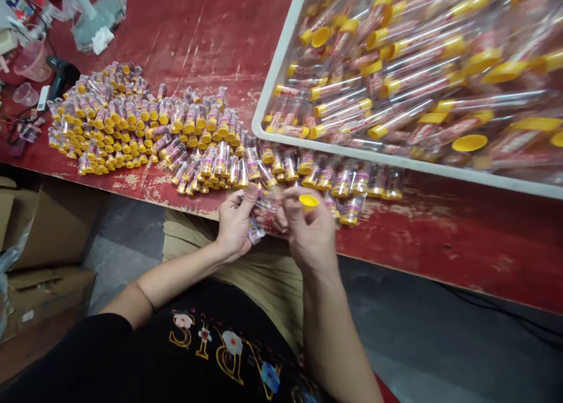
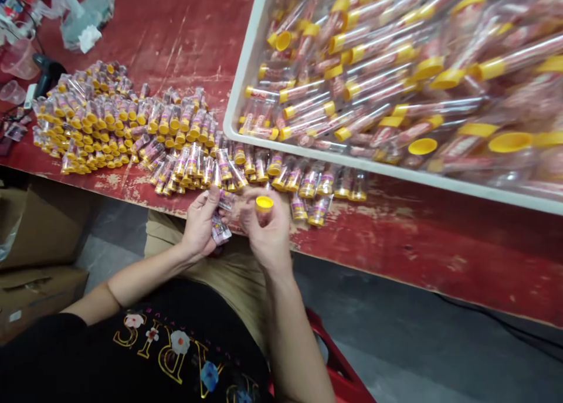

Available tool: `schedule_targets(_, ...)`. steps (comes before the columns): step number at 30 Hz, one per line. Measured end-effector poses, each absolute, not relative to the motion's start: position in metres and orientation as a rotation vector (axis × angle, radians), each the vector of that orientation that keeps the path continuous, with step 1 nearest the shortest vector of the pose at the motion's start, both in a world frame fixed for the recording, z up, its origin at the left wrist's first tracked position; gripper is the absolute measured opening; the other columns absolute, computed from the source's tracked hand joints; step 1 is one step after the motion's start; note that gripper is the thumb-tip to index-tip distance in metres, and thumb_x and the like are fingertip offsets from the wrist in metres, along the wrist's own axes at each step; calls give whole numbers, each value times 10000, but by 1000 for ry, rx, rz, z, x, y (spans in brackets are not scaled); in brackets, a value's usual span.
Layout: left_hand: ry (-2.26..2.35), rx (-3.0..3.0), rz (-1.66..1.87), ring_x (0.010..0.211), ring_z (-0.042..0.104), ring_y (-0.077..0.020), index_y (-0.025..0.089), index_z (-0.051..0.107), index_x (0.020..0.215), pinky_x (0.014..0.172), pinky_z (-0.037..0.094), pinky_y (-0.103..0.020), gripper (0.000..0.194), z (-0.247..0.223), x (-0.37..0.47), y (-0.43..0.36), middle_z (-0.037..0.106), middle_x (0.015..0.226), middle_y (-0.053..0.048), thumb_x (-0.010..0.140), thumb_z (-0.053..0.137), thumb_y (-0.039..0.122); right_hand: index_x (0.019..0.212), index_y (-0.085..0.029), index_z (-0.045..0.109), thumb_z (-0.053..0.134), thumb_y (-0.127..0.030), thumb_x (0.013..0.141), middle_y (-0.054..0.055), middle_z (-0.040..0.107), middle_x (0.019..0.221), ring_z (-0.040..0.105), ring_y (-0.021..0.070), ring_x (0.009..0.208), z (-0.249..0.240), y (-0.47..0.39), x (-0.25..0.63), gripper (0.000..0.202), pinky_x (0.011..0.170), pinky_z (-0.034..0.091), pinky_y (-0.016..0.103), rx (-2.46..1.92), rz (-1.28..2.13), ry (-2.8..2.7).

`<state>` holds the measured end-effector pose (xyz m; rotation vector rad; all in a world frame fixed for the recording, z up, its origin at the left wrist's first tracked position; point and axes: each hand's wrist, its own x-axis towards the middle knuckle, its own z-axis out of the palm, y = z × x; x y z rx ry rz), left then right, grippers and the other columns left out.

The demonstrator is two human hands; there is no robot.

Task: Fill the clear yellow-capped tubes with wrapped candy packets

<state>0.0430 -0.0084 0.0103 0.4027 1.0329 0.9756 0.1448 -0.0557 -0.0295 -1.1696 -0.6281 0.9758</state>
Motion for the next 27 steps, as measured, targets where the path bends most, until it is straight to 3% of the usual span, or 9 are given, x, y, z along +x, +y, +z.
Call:
schedule_targets(2, 1045, 367, 940, 510, 444, -19, 162, 556, 733, 462, 354, -156, 580, 14, 42, -7, 551, 621, 78, 625, 1003, 515, 1028, -261, 685, 794, -651, 843, -16, 604, 861, 568, 123, 714, -24, -67, 151, 446, 754, 557, 306, -1093, 924, -562)
schedule_targets(5, 1021, 326, 831, 518, 460, -20, 161, 568, 774, 457, 367, -151, 565, 20, 41, -6, 562, 656, 74, 641, 1004, 495, 1066, -262, 723, 819, -594, 851, 0, 619, 940, 596, 126, 825, -9, -80, 155, 407, 869, 553, 313, -1100, 784, -539)
schedule_targets(9, 1003, 318, 726, 522, 470, -20, 157, 575, 780, 452, 364, -143, 533, 24, 42, -12, 566, 668, 65, 685, 985, 484, 1099, -281, 718, 896, -525, 798, -3, 660, 935, 633, 128, 857, 5, -83, 150, 426, 820, 559, 284, -1013, 686, -547)
schedule_targets(13, 1011, 372, 635, 512, 475, -20, 151, 570, 726, 448, 363, -150, 532, 23, 44, -18, 580, 663, 51, 727, 950, 523, 1108, -254, 688, 880, -460, 836, -2, 730, 959, 687, 120, 828, 0, -79, 143, 391, 823, 595, 291, -997, 599, -538)
schedule_targets(18, 1039, 396, 622, 528, 514, -38, 146, 613, 756, 468, 414, -175, 527, 19, 44, -19, 624, 699, 38, 717, 944, 553, 1161, -255, 709, 880, -250, 839, 1, 734, 1050, 759, 154, 929, -8, -84, 139, 365, 849, 633, 317, -1063, 382, -543)
schedule_targets(23, 1039, 428, 635, 542, 510, -40, 149, 615, 754, 478, 417, -177, 533, 17, 46, -19, 623, 704, 40, 702, 950, 561, 1119, -230, 721, 908, -333, 819, -17, 737, 933, 767, 136, 847, -7, -88, 139, 368, 768, 637, 272, -991, 292, -551)
schedule_targets(27, 1044, 442, 608, 535, 502, -36, 146, 623, 778, 482, 439, -181, 534, 19, 45, -18, 634, 724, 37, 713, 940, 571, 1132, -226, 695, 893, -275, 829, 12, 755, 1044, 765, 153, 924, -13, -90, 139, 366, 753, 638, 280, -1137, 294, -586)
